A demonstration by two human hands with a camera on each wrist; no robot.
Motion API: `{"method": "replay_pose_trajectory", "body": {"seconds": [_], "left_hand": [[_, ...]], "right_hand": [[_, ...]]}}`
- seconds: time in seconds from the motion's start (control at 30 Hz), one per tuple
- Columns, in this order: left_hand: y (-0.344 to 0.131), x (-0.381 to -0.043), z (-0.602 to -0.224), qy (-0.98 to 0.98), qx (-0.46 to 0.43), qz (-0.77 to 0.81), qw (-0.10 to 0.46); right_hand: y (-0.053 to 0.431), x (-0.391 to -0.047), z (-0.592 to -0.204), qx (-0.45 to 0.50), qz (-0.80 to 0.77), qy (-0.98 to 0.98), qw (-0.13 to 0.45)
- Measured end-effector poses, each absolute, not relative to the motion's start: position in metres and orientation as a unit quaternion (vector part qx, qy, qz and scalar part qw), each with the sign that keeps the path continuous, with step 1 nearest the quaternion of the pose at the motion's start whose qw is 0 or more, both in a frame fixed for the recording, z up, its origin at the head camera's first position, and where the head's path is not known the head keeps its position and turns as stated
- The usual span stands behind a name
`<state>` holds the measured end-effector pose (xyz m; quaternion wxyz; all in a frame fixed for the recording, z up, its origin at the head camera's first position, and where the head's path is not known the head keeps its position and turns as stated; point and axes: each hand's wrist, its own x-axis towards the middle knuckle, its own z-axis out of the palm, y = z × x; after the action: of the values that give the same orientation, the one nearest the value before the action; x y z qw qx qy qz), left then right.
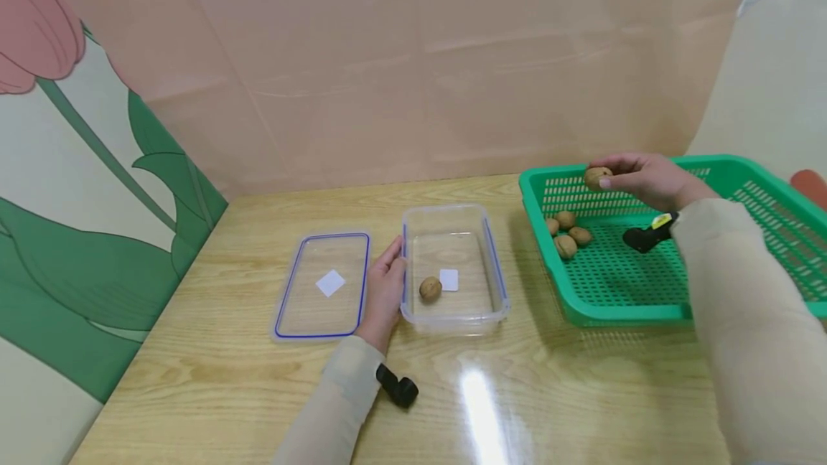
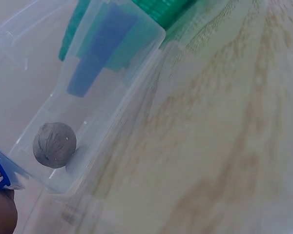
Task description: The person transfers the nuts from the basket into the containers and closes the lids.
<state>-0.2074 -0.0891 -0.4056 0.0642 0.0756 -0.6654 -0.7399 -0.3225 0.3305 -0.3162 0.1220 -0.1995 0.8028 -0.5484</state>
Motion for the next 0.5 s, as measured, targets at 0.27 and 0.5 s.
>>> {"method": "replay_pose_trajectory", "body": {"seconds": [0.27, 0.5], "left_hand": [[-0.089, -0.207, -0.409, -0.668, 0.074, -0.737, 0.066], [-0.089, -0.207, -0.409, -0.672, 0.074, -0.734, 0.069]], "right_hand": [[0.322, -0.323, -0.313, -0.228, -0.604, 0.752, 0.133], [0.302, -0.323, -0.306, -0.261, -0.645, 0.702, 0.152]]}}
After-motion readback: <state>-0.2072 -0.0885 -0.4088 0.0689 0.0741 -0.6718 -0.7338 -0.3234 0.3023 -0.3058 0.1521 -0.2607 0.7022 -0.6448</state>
